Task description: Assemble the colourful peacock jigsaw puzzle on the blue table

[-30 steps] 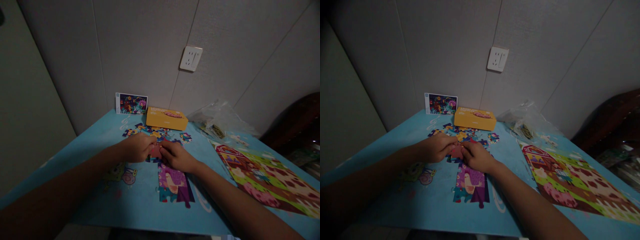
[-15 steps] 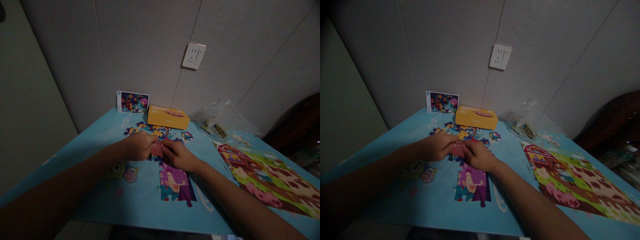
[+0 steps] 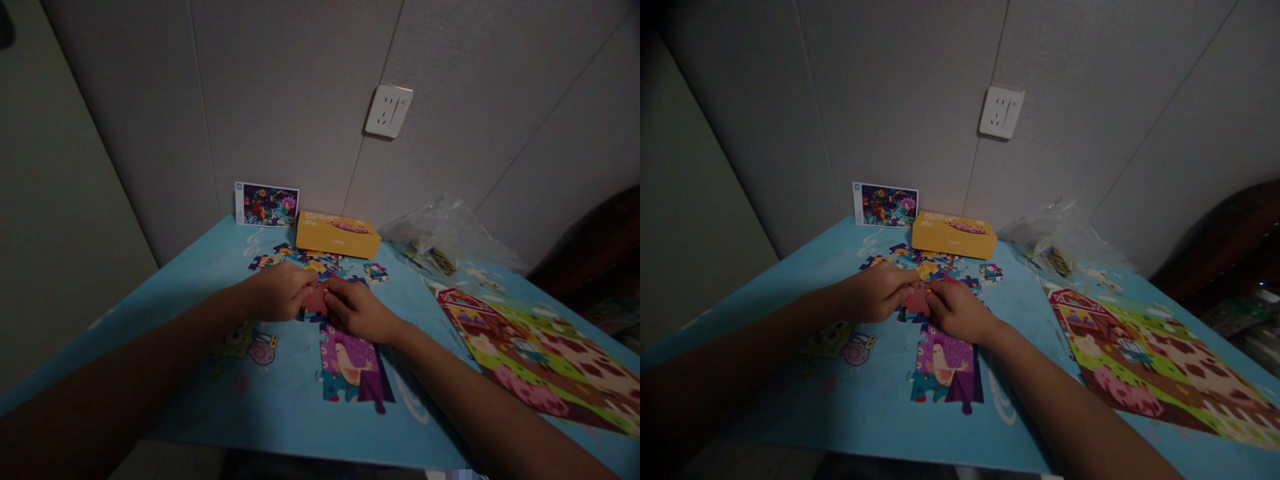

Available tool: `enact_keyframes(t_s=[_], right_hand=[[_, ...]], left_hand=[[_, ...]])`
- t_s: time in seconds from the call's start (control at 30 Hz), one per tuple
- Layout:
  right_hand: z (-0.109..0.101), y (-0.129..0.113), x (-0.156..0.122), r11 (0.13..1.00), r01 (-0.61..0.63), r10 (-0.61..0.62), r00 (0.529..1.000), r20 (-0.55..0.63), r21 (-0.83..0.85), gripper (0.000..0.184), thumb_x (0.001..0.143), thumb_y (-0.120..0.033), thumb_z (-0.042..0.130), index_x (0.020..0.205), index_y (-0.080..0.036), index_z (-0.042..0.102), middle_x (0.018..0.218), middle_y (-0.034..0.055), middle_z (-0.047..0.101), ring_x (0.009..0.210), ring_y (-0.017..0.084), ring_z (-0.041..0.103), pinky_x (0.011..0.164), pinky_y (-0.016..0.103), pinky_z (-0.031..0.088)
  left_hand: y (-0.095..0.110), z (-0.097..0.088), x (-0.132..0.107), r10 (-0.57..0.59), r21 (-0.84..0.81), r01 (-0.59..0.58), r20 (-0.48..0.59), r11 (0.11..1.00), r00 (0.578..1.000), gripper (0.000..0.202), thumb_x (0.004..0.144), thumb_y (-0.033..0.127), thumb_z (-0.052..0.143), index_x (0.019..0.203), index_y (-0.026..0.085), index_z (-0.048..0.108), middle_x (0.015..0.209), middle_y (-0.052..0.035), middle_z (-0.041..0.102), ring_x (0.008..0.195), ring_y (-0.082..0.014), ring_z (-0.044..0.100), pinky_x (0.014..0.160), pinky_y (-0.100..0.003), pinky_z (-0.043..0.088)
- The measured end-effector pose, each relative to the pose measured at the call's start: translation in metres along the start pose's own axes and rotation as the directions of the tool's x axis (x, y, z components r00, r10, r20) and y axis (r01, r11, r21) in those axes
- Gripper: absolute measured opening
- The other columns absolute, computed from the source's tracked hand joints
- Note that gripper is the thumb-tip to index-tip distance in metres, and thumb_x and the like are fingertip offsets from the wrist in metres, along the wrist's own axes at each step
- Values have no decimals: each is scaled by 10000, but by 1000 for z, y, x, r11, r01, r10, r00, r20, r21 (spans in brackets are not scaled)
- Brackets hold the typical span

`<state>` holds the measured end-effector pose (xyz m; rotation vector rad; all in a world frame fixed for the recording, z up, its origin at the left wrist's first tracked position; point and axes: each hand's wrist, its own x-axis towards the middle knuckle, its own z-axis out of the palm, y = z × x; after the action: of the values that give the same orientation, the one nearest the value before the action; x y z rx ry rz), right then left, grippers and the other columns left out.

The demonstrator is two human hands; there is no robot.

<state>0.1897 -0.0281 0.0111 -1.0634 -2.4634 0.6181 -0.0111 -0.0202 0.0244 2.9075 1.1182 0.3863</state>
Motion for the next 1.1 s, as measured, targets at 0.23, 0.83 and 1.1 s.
enact_keyframes(t_s=[0.23,0.83,1.1], right_hand=[[0,0,0,1000,-3,3,1000,1,10,193,919,-216,399,800,-160,540,643,8,589,591,118,500,578,231,340],[-1,0,0,1000,2,-2,1000,15,6,174,896,-205,438,795,-153,570,624,-2,573,564,110,452,545,229,296],[-1,-2,0,1000,-8,8,1000,9,12,176,890,-189,437,781,-146,568,612,-5,565,551,102,438,539,227,288]], left_hand=[[-2,3,-1,-33,-4,33,-30,999,999,213,893,224,373,882,163,576,772,-62,657,741,-202,606,651,-296,388],[-4,5,0,-30,13,30,-29,999,999,209,893,220,365,847,166,562,748,-53,649,693,-184,578,615,-286,353],[-3,5,1,-24,6,24,-29,1000,999,211,901,222,359,820,171,548,709,-44,637,668,-187,576,595,-294,330]])
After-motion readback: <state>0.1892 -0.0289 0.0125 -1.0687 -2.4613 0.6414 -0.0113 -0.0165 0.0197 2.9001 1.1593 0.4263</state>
